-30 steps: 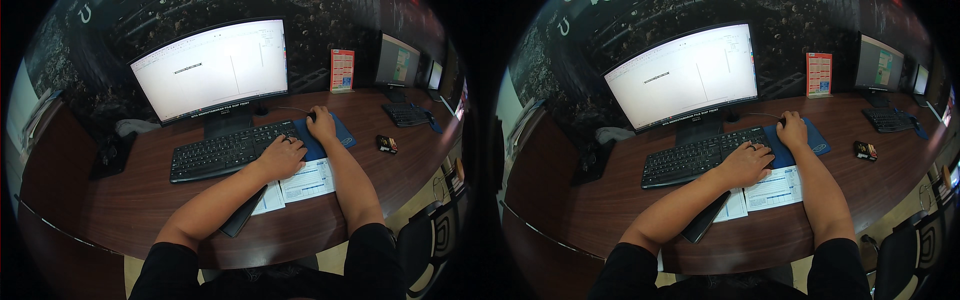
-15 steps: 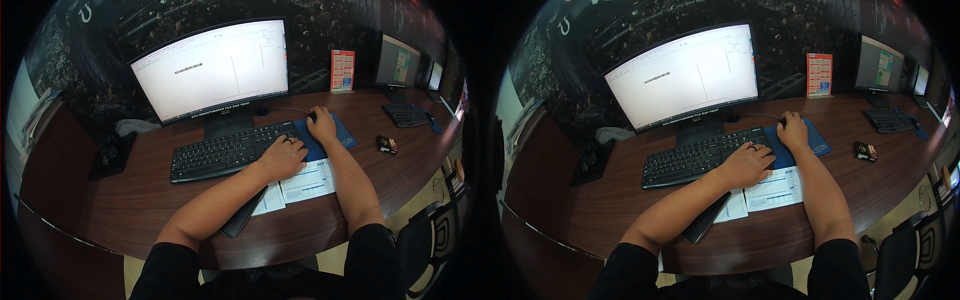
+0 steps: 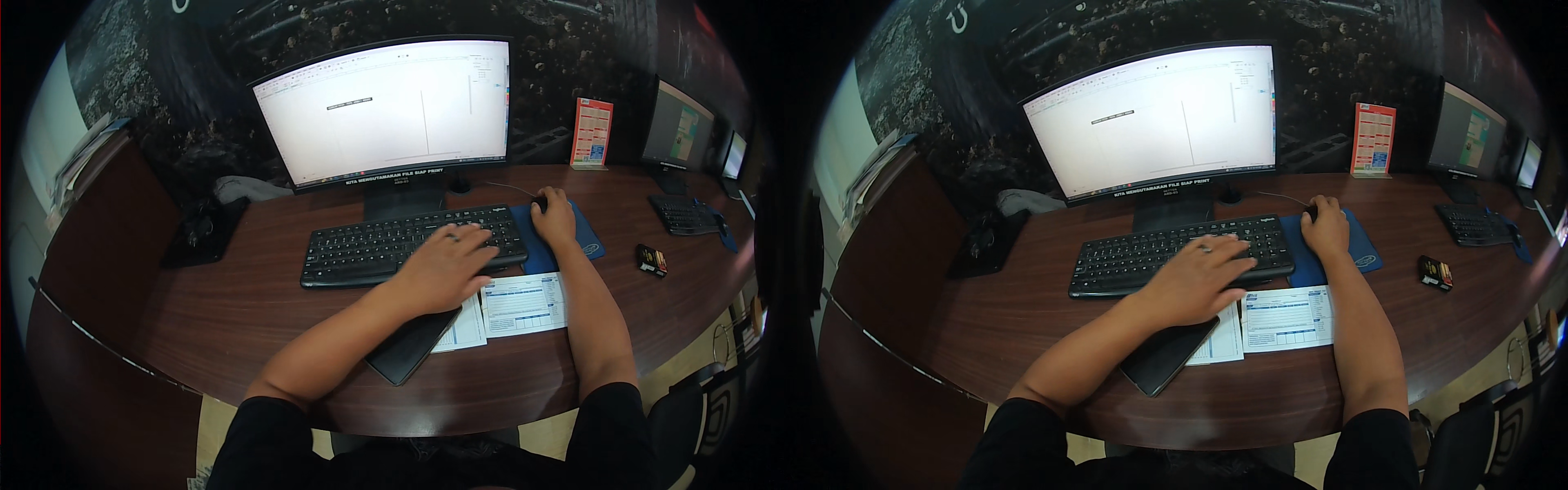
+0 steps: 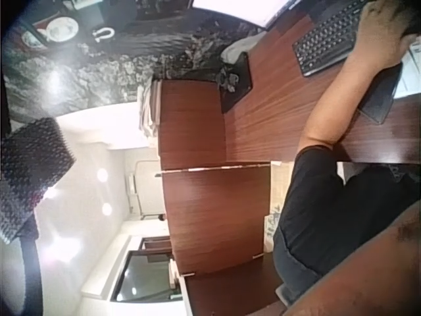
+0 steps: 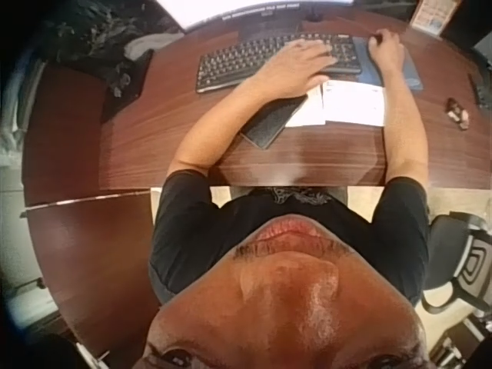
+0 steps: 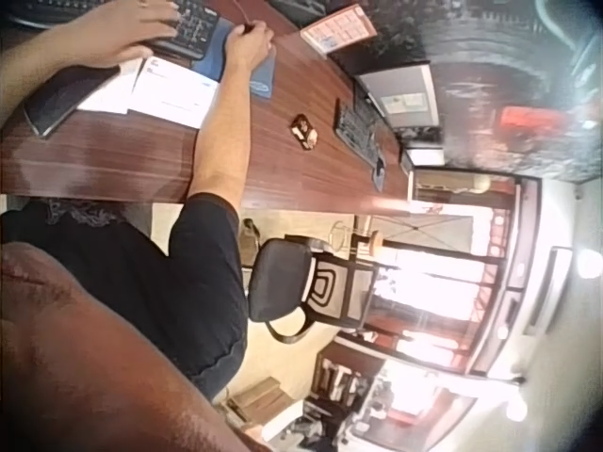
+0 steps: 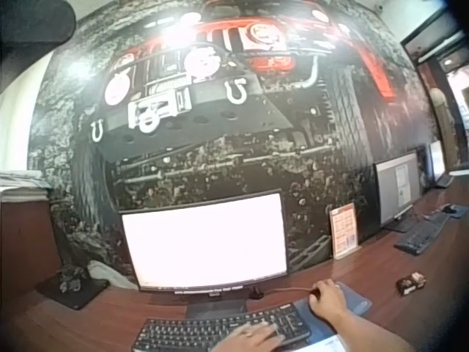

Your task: Editing a graphic layout and preparing files for printing using computer software.

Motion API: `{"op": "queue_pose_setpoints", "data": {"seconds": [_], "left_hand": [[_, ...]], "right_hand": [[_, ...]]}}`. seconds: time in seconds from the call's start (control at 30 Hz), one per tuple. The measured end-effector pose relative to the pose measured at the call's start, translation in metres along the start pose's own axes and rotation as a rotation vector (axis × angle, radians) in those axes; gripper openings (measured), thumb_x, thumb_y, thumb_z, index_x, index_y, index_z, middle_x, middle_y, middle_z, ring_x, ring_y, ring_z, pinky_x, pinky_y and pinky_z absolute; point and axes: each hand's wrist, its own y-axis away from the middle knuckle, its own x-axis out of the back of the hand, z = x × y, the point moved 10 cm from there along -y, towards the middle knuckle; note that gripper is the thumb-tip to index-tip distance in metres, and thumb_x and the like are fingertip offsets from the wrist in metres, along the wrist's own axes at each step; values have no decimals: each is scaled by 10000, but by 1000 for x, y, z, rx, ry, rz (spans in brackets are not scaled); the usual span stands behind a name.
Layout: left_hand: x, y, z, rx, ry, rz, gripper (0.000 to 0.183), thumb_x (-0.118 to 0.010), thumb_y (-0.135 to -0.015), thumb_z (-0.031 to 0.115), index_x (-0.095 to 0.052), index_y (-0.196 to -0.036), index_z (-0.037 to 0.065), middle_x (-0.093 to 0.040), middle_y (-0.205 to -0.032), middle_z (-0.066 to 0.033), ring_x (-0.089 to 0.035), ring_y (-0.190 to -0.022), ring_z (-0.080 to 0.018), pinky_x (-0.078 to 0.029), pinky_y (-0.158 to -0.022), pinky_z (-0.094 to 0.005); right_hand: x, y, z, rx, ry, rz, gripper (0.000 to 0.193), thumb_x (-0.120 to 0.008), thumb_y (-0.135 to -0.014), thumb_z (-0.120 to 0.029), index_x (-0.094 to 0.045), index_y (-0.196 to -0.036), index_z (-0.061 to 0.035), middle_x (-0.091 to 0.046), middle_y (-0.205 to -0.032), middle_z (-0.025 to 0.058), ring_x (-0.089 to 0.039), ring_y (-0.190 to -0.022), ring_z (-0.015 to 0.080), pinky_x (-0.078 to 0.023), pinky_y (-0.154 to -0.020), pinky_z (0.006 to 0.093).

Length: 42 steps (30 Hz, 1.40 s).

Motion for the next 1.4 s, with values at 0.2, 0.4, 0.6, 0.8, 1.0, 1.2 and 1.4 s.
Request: {"op": "queue_pose_setpoints", "data": {"seconds": [0.2, 0.4, 0.6, 0.8, 1.0, 1.2, 1.4], "left_hand": [[67, 116, -75, 272, -141, 89, 445, -712, -913, 265, -635, -1296, 51, -546, -1438, -194, -468, -1389, -391, -349, -1160, -514], [93, 227, -144, 607, -275, 48, 520, -684, -940, 334, -584, -1354, 37, -550, -1431, -216, -490, -1365, -402, -364, -1143, -519], [65, 270, -185, 1068, 34, -70, 789, -600, -980, 502, -348, -1553, 21, -479, -1514, -250, -431, -1432, -405, -306, -1182, -546], [51, 267, -187, 1019, 79, -127, 869, -587, -969, 552, -278, -1585, 23, -453, -1531, -264, -397, -1459, -395, -237, -1215, -573], [54, 260, -179, 946, 38, -102, 811, -628, -977, 443, -303, -1563, -15, -502, -1474, -301, -462, -1400, -422, -316, -1179, -490], [55, 260, -178, 960, 41, -111, 808, -626, -977, 448, -317, -1555, -25, -498, -1480, -296, -454, -1407, -421, -311, -1182, -488], [56, 259, -176, 958, 43, -117, 822, -628, -972, 466, -319, -1558, -21, -492, -1490, -290, -446, -1414, -417, -310, -1185, -476]], "right_hand": [[-2, -1, -4, 59, -16, -18, 303, -709, -864, -184, -657, -1144, -80, -631, -1209, 169, -632, -1100, 405, -512, -952, 481], [-7, -4, -5, 117, -31, -19, 316, -713, -865, -189, -649, -1153, -75, -629, -1198, 169, -631, -1101, 401, -504, -950, 480], [-8, -1, -9, 97, -24, -33, 330, -709, -868, -194, -633, -1175, -98, -628, -1188, 166, -625, -1127, 394, -504, -947, 478], [-7, -2, -6, 79, 24, -13, 349, -707, -874, -199, -620, -1194, -89, -632, -1197, 166, -625, -1134, 384, -501, -955, 468], [-5, -3, -10, 74, 30, -28, 276, -700, -886, -197, -654, -1129, -75, -643, -1189, 156, -630, -1125, 373, -500, -956, 452], [-6, -1, -18, 114, -3, -73, 236, -712, -872, -200, -681, -1066, -70, -660, -1160, 120, -640, -1109, 348, -507, -930, 435], [-10, 1, -19, 144, -20, -89, 235, -715, -856, -185, -678, -1059, -72, -664, -1146, 115, -646, -1093, 343, -508, -924, 432]]}}
